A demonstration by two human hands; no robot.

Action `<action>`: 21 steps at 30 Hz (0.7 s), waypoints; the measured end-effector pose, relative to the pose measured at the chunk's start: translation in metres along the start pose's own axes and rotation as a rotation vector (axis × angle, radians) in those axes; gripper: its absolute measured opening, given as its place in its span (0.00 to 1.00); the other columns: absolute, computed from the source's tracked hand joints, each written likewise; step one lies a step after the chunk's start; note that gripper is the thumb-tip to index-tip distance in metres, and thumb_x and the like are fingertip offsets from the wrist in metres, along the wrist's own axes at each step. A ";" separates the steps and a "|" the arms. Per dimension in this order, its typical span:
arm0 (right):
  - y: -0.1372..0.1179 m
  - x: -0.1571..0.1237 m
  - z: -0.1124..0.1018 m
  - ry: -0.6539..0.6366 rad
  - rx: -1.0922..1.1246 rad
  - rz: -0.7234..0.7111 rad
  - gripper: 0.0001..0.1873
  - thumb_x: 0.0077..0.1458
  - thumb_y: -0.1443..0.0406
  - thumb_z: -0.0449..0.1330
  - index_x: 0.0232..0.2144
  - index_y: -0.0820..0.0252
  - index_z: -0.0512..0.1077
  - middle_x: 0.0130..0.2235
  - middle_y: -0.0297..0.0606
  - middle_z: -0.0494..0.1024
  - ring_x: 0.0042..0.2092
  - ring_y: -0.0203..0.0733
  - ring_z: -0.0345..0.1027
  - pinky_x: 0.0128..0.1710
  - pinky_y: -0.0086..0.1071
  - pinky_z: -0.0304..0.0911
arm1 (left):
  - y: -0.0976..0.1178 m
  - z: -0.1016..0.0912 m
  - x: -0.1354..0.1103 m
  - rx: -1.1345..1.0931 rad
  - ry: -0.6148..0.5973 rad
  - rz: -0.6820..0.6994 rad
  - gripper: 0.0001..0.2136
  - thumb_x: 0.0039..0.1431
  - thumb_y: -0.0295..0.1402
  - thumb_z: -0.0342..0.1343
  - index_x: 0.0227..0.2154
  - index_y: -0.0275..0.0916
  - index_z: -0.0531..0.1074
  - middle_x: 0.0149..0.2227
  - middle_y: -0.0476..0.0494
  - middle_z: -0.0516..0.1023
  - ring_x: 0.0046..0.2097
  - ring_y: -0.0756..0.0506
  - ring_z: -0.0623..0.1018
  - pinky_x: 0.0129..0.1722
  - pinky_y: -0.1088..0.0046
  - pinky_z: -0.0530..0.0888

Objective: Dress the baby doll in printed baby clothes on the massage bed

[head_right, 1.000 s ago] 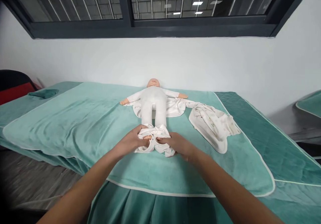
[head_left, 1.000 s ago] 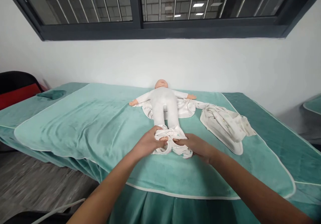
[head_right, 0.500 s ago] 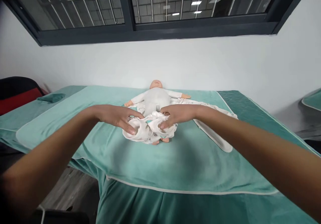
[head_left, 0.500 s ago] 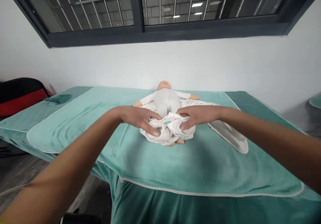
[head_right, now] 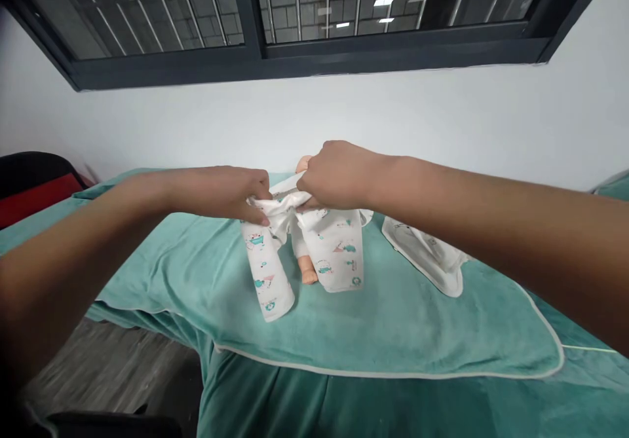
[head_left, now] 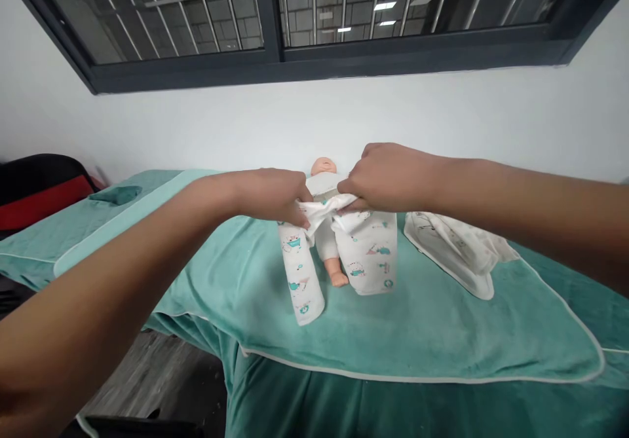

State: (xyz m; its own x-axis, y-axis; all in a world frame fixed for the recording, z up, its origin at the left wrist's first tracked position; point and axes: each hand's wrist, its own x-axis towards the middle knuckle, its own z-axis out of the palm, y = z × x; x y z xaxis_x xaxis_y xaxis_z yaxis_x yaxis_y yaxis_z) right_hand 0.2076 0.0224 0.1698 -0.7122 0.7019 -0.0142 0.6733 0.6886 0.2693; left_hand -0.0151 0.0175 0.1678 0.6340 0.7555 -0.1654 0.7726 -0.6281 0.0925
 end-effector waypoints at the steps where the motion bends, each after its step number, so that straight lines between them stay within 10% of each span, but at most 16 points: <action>1: 0.000 0.000 -0.008 -0.015 0.042 -0.006 0.14 0.58 0.54 0.63 0.30 0.58 0.76 0.31 0.38 0.77 0.41 0.49 0.71 0.41 0.40 0.57 | 0.001 -0.002 -0.001 -0.009 0.035 -0.005 0.12 0.52 0.43 0.59 0.36 0.44 0.79 0.35 0.44 0.79 0.36 0.42 0.76 0.36 0.69 0.68; 7: 0.003 -0.008 -0.031 0.090 0.765 -0.012 0.16 0.49 0.53 0.71 0.29 0.58 0.76 0.28 0.32 0.72 0.36 0.41 0.70 0.34 0.31 0.60 | 0.013 -0.004 -0.006 -0.559 0.174 0.128 0.16 0.50 0.37 0.63 0.42 0.42 0.77 0.39 0.46 0.80 0.44 0.39 0.78 0.42 0.68 0.72; 15: -0.009 -0.022 -0.035 0.019 1.231 0.004 0.18 0.42 0.57 0.76 0.26 0.59 0.73 0.27 0.30 0.72 0.31 0.35 0.70 0.30 0.29 0.65 | 0.016 -0.002 -0.019 -0.989 -0.251 0.194 0.16 0.42 0.37 0.72 0.35 0.40 0.80 0.34 0.43 0.82 0.40 0.37 0.81 0.41 0.61 0.76; 21: -0.003 -0.021 -0.031 -0.050 1.268 0.026 0.20 0.49 0.49 0.71 0.25 0.59 0.74 0.26 0.31 0.72 0.29 0.35 0.68 0.29 0.29 0.65 | 0.014 0.008 -0.015 -1.092 0.009 0.204 0.14 0.47 0.41 0.69 0.32 0.37 0.79 0.32 0.43 0.80 0.40 0.38 0.81 0.41 0.60 0.77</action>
State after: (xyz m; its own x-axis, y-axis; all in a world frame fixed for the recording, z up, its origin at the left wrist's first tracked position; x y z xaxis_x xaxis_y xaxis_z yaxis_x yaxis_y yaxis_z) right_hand 0.2144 -0.0002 0.1994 -0.7064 0.7047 -0.0668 0.4238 0.3455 -0.8373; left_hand -0.0140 -0.0037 0.1634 0.7494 0.6608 -0.0414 0.2652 -0.2423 0.9333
